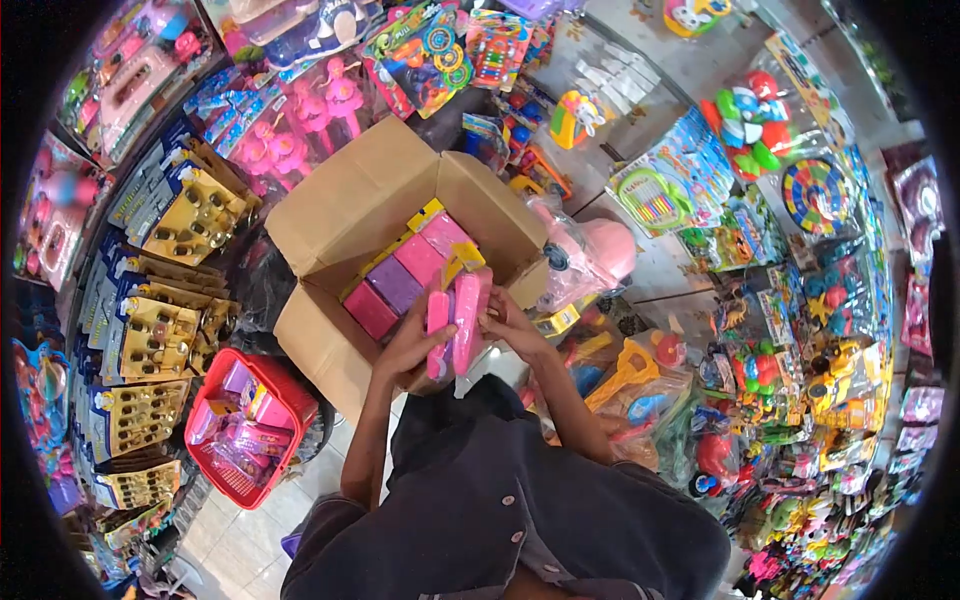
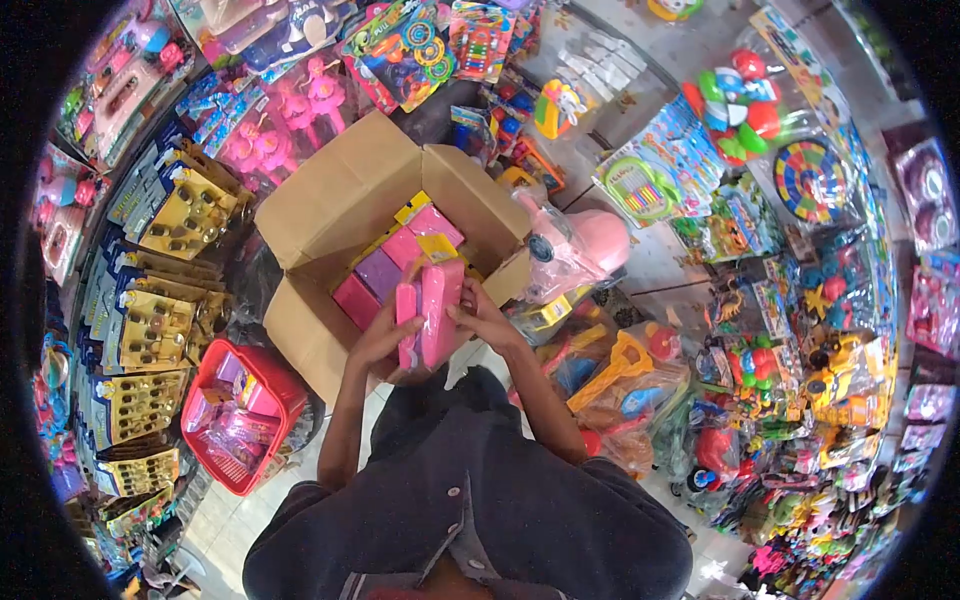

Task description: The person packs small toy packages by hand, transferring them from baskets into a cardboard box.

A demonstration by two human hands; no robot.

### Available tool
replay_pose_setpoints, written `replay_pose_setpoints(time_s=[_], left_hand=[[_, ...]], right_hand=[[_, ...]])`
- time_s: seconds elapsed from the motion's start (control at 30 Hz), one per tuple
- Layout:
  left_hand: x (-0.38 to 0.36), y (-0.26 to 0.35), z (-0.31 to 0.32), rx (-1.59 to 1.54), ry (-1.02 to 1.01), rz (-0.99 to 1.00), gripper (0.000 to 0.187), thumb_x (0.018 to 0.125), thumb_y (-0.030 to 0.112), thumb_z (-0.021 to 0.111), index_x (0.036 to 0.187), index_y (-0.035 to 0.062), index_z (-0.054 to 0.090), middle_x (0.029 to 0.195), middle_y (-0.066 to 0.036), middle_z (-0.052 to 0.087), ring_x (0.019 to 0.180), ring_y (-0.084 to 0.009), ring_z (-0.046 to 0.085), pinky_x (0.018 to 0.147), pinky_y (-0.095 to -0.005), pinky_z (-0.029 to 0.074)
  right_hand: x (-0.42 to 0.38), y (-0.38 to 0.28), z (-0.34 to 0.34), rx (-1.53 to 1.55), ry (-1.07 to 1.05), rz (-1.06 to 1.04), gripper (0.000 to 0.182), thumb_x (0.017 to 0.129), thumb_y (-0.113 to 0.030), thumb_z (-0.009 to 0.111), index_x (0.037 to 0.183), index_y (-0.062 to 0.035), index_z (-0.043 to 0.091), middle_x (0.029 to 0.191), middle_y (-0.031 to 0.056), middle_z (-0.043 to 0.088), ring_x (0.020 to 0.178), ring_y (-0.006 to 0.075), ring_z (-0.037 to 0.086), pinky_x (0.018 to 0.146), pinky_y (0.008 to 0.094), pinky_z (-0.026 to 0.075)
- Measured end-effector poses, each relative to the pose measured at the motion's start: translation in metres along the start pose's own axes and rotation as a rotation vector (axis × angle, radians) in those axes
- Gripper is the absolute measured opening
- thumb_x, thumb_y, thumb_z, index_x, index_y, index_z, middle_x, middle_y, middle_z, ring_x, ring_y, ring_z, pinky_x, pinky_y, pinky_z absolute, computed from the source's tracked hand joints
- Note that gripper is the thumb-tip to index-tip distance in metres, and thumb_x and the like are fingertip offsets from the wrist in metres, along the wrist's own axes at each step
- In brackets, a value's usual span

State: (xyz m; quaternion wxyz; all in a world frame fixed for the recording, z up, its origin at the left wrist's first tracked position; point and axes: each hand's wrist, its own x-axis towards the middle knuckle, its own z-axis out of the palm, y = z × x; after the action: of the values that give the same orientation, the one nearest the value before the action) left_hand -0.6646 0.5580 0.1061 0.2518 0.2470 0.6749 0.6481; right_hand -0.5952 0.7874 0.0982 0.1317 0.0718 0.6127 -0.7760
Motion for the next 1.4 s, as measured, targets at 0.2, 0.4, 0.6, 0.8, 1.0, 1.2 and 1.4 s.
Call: replay_pose_setpoints(time_s=[0.2,0.4,0.6,0.8,1.0,1.2,1.4], left_hand=[[0.028,-0.043,-0.027,-0.18,0.182,-0.196,0.092,0.09,0.038,0.074,0.155,-0.0012,0.021,0.153,-0.019,0.037,0.141,-0.0268,0.037,0.116,-0.0377,0.03],[0.046,-0.113,-0.041,-0.386,0.41,-0.413,0.079,0.09,0.04,0.073,0.145,-0.0033,0.036,0.138,-0.016,0.053,0.126,-0.0264,0.051,0.107,-0.0386,0.04],[0.042,-0.167,-0.015,0.155,0.577,-0.587,0.098,0.074,0.054,0.081,0.14,-0.0047,0.04,0.132,-0.021,0.056,0.12,-0.0357,0.056,0.101,-0.0429,0.046],[0.016,-0.253,0.014,0.532,0.371,-0.71,0.126,0.062,0.062,0.084,0.149,-0.0051,0.024,0.152,-0.028,0.032,0.139,-0.0457,0.035,0.113,-0.0489,0.036],[0.012,-0.23,0.005,0.779,0.123,-0.849,0.132,0.062,0.062,0.084,0.154,-0.0009,0.014,0.156,-0.025,0.025,0.146,-0.0412,0.025,0.115,-0.054,0.031],[0.006,-0.257,0.014,0.817,0.149,-0.829,0.128,0.066,0.051,0.084,0.155,-0.0022,0.009,0.156,-0.024,0.025,0.145,-0.041,0.026,0.116,-0.0542,0.031],[-0.008,-0.289,0.021,0.96,0.126,-0.708,0.106,0.079,0.029,0.075,0.154,-0.0054,0.008,0.158,-0.024,0.023,0.145,-0.0415,0.025,0.113,-0.0535,0.035]], right_hand=[[0.068,0.001,-0.009,-0.116,0.049,-0.074,0.077,0.089,-0.032,0.077,0.147,-0.009,0.032,0.14,0.0123,0.05,0.125,0.026,0.052,0.097,0.0432,0.05],[0.133,0.046,-0.021,0.266,0.181,0.194,0.063,0.091,-0.035,0.073,0.143,-0.0178,0.042,0.139,0.0056,0.054,0.124,0.0248,0.053,0.101,0.0512,0.045],[0.216,0.154,-0.043,0.654,0.708,0.671,0.05,0.092,-0.041,0.07,0.135,-0.0277,0.051,0.132,0.0035,0.059,0.12,0.0314,0.054,0.089,0.0759,0.036],[0.223,0.186,-0.064,0.604,0.986,0.686,0.039,0.093,-0.03,0.062,0.132,-0.0241,0.056,0.126,0.0102,0.062,0.114,0.0278,0.058,0.091,0.0588,0.044],[0.238,0.212,-0.081,0.23,1.193,0.727,0.037,0.094,-0.021,0.053,0.13,-0.0208,0.06,0.121,0.0185,0.064,0.11,0.0245,0.061,0.092,0.0427,0.052],[0.249,0.287,-0.101,0.472,1.235,0.431,0.048,0.091,-0.024,0.063,0.133,-0.0015,0.055,0.132,0.0172,0.062,0.112,0.031,0.064,0.096,0.0442,0.052],[0.246,0.258,-0.089,-0.307,1.375,0.85,0.066,0.081,-0.028,0.071,0.136,0.0006,0.048,0.134,0.0255,0.055,0.12,0.0421,0.057,0.101,0.0546,0.046]])
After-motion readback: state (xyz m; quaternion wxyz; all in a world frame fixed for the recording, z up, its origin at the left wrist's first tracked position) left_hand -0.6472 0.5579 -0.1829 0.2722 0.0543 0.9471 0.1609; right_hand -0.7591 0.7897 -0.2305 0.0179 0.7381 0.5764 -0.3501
